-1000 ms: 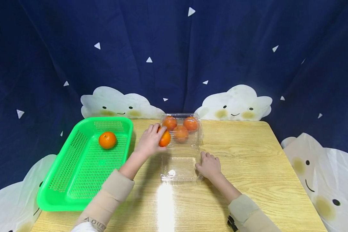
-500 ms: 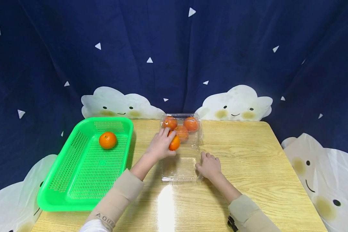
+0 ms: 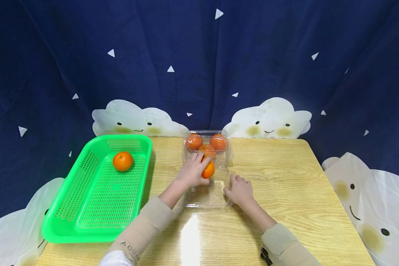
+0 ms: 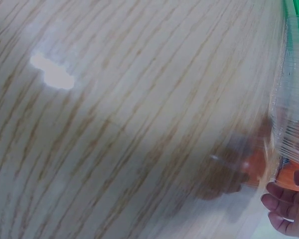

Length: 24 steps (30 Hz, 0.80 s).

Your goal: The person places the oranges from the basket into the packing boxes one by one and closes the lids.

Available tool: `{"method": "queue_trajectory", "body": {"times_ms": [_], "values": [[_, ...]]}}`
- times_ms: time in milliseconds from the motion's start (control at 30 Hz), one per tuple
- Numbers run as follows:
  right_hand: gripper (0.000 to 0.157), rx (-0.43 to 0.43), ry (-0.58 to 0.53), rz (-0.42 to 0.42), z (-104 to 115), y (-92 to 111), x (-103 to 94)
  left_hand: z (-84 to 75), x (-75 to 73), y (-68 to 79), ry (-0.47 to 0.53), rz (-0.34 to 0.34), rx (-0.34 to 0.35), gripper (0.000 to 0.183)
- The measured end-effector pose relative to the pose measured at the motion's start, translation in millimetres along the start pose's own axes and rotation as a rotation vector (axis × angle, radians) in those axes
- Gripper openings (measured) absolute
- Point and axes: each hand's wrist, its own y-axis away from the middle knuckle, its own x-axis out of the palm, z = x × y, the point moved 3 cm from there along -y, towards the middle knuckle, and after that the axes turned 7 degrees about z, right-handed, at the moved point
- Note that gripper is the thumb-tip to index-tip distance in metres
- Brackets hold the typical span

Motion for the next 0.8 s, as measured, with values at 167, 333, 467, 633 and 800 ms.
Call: {"method": "queue_trajectory", "body": {"times_ms": [167, 333, 467, 633, 800], "values": [[0.054, 0.004, -0.003, -0.008, 0.4, -0.1, -0.4, -2.0, 8.6, -3.2, 0.013, -0.001, 0.011, 0.079], [0.052, 0.003, -0.002, -0.025, 0.6, 0.2, -0.8, -3.5, 16.5, -4.7, 0.015, 0.016, 0.017, 0.078], [0.049, 0.002, 0.001, -0.029, 0.6, 0.0, -0.9, -6.5, 20.0, -5.3, 0.013, 0.02, 0.025, 0.077], [0.051, 0.002, 0.004, -0.011, 0.7, 0.1, -1.3, -12.1, 23.0, -6.2, 0.025, 0.006, 0.057, 0.076], [0.054, 0.002, 0.01, -0.006, 0.2, 0.2, -1.0, -17.8, 27.6, -7.0, 0.034, 0.027, 0.079, 0.075]]}}
